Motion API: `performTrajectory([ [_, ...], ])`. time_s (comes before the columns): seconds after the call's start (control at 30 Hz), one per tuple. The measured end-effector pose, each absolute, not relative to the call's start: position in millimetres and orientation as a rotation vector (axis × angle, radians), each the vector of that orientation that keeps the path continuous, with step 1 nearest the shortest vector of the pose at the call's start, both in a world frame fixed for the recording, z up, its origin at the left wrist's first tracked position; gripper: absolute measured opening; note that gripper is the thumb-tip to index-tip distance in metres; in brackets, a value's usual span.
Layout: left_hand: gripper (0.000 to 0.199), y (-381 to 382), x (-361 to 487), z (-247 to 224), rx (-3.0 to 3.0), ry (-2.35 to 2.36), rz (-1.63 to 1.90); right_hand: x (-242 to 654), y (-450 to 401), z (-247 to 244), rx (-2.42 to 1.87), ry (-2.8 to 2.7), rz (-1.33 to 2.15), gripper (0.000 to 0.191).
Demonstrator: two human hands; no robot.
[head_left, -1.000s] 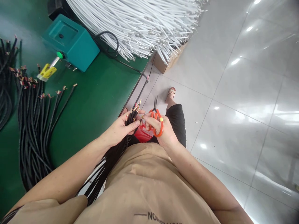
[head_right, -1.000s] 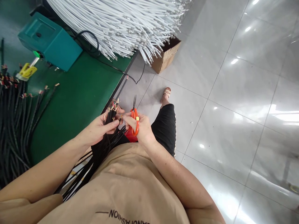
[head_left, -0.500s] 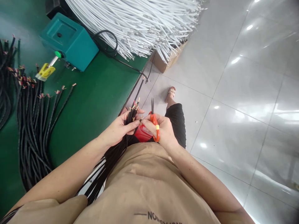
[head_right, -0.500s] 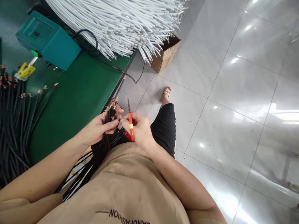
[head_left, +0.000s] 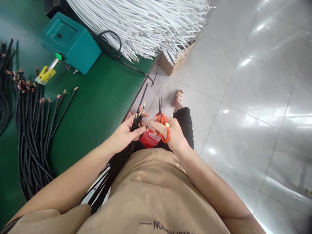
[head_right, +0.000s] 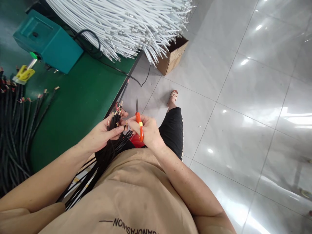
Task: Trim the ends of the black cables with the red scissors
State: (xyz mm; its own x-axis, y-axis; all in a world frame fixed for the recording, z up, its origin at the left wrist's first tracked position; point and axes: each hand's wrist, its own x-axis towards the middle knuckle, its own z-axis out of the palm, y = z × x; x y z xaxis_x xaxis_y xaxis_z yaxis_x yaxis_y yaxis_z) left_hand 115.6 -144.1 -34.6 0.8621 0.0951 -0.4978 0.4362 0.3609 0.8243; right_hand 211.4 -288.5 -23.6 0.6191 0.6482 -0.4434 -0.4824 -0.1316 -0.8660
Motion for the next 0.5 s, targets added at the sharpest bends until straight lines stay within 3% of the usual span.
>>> performTrajectory([
  [0.23, 0.039, -142.3, 114.8, -37.8, 1.168, 0.48, -0.232, 210.6, -289.0, -29.7, -1.283, -0.135, 1.059, 0.032],
  [0.5, 0.039, -143.4, 115.6, -36.4, 1.156, 0.489, -0.218, 207.8, -288.9, -24.4, -1.309, -0.116, 0.986, 0.031],
])
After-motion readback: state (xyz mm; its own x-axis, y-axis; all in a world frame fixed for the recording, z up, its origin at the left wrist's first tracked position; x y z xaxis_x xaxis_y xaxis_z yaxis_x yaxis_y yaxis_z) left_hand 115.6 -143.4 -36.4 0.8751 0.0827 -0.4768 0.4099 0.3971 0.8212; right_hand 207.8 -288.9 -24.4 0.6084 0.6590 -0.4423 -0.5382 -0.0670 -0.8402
